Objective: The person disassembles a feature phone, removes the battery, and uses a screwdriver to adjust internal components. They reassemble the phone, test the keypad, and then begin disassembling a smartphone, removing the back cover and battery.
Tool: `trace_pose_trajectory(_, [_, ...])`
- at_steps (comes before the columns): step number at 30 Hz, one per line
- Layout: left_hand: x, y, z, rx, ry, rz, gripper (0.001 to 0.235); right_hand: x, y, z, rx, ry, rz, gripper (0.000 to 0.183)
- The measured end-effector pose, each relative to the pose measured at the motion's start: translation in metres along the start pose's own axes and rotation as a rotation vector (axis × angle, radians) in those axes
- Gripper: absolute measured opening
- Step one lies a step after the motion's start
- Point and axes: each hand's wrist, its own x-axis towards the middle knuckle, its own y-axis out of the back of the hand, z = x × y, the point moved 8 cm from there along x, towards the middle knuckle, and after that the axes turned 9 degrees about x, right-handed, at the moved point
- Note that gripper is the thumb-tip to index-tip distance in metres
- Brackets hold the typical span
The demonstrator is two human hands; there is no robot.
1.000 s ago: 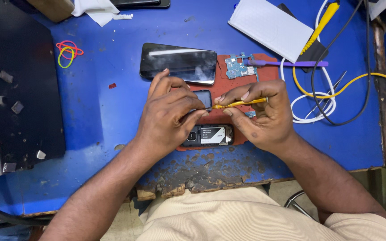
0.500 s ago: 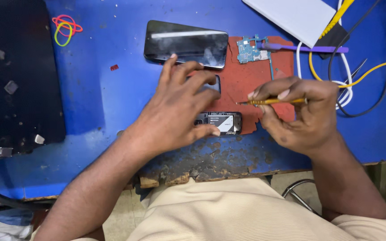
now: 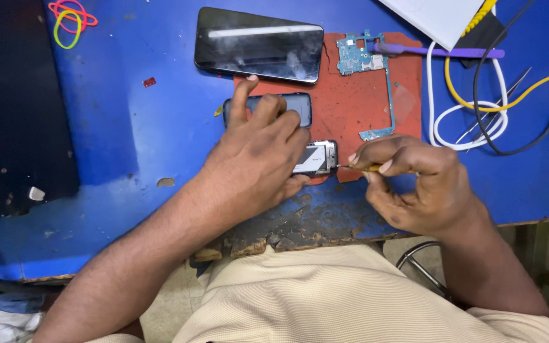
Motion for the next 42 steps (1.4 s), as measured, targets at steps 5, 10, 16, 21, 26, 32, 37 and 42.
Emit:
trace_pose_trajectory(5, [0.000, 0.002, -0.001, -0.014, 0.006, 0.011, 0.058, -0.012, -0.011, 0.011, -0.031, -0.157, -0.088, 0.030])
trace_pose_trajectory(10, [0.000, 0.000, -0.002, -0.017, 0.006, 0.015, 0.059, -0.010, -0.015, 0.007, -0.072, -0.095, -0.108, 0.032])
trace_pose_trajectory(16, [0.000, -0.004, -0.002, 0.001, 0.008, 0.000, 0.060, -0.005, -0.018, -0.005, -0.177, 0.012, -0.133, 0.033])
trace_pose_trajectory(21, [0.001, -0.008, -0.002, 0.021, 0.011, -0.028, 0.062, -0.002, -0.019, -0.006, -0.179, -0.043, -0.134, 0.032])
trace_pose_trajectory(26, [0.001, -0.004, -0.002, -0.016, 0.011, -0.014, 0.059, 0.003, -0.020, -0.021, -0.444, -0.018, -0.173, 0.031])
trace_pose_trajectory(32, [0.004, 0.003, -0.001, -0.056, 0.011, -0.002, 0.054, 0.008, -0.021, -0.027, -0.425, -0.035, -0.203, 0.022])
trace_pose_trajectory(37, [0.005, 0.006, -0.001, -0.056, 0.013, 0.002, 0.054, 0.010, -0.019, -0.040, -0.294, 0.081, -0.170, 0.028])
trace_pose_trajectory(42, [0.006, 0.005, 0.000, -0.042, 0.010, -0.009, 0.054, 0.009, -0.015, -0.024, -0.442, -0.086, -0.088, 0.030])
